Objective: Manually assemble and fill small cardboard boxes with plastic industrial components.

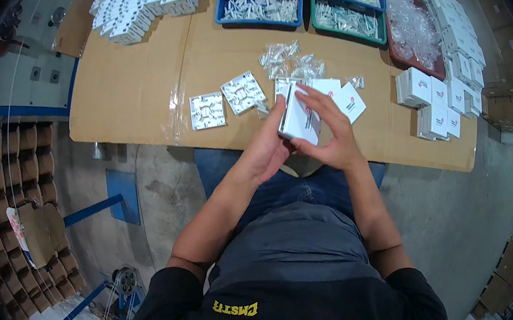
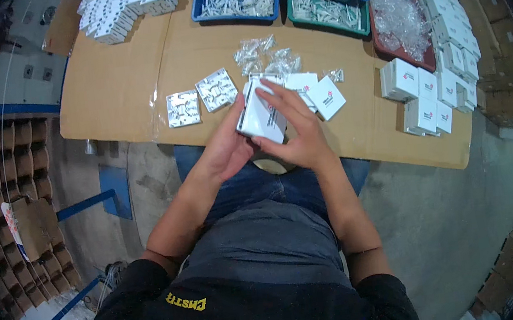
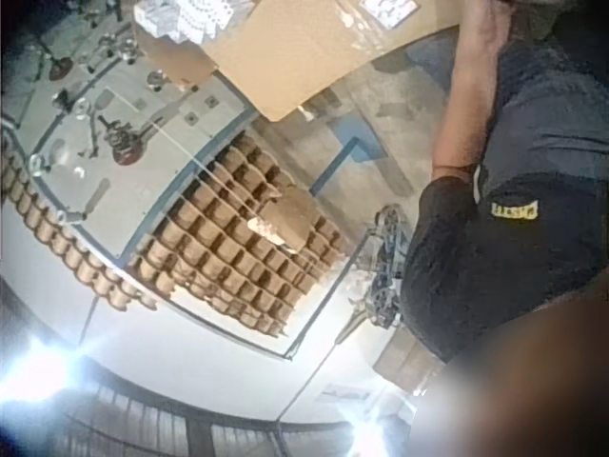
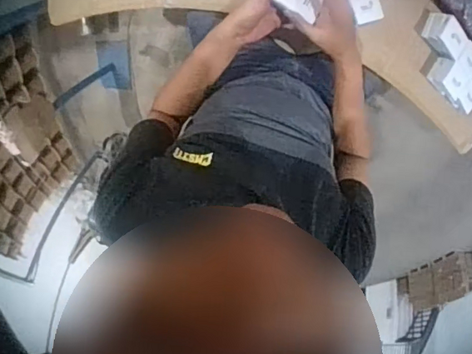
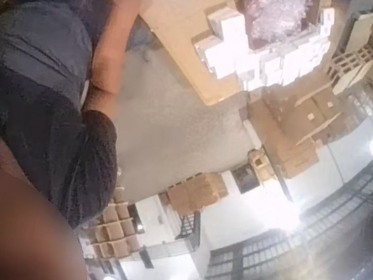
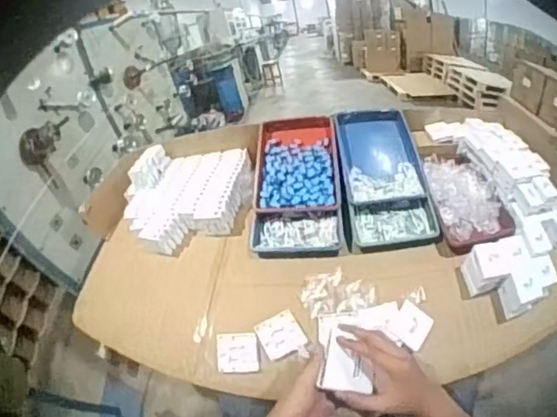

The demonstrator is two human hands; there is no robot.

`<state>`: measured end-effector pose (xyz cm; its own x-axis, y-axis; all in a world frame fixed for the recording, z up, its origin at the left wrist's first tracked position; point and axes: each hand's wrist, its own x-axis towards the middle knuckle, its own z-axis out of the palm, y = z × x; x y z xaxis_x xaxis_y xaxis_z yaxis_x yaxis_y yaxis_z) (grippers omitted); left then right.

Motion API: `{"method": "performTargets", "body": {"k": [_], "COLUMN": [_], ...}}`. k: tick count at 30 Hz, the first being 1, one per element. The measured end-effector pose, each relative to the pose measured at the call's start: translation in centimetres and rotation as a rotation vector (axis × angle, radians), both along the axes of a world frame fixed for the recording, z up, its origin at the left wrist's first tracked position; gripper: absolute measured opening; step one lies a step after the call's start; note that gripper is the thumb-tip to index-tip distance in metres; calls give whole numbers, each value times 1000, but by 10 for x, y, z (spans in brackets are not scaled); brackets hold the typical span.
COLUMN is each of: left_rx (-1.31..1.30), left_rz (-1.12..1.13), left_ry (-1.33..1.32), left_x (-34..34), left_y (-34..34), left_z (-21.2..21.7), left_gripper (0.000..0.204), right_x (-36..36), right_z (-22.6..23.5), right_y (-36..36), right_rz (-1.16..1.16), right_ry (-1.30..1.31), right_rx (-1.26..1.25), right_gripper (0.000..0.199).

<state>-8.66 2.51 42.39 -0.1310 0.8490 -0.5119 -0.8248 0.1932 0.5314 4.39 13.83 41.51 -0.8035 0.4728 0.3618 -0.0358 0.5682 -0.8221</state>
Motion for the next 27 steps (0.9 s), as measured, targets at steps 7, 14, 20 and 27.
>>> {"method": "performTargets", "body": {"k": [7, 14, 20, 27], "left_rx": [81, 47, 77, 47], "left_rz": [58, 71, 101, 103], "left_ry": [-56, -48, -5, 4], "left_x": [9, 11, 14, 9], "left_y": [-1, 5, 12, 11], "left_z": [-5, 1, 9, 13], "left_gripper": [64, 64, 60, 61], "right_x": [6, 6, 9, 4], "right_z": [1, 7, 9, 11], "right_y": [5, 7, 11, 9], "right_rz": [2, -40, -141, -46], "right_ry": [13, 88, 176, 101], "right_rx": [21, 105, 269, 215], "right_gripper": [69, 67, 65, 64]}}
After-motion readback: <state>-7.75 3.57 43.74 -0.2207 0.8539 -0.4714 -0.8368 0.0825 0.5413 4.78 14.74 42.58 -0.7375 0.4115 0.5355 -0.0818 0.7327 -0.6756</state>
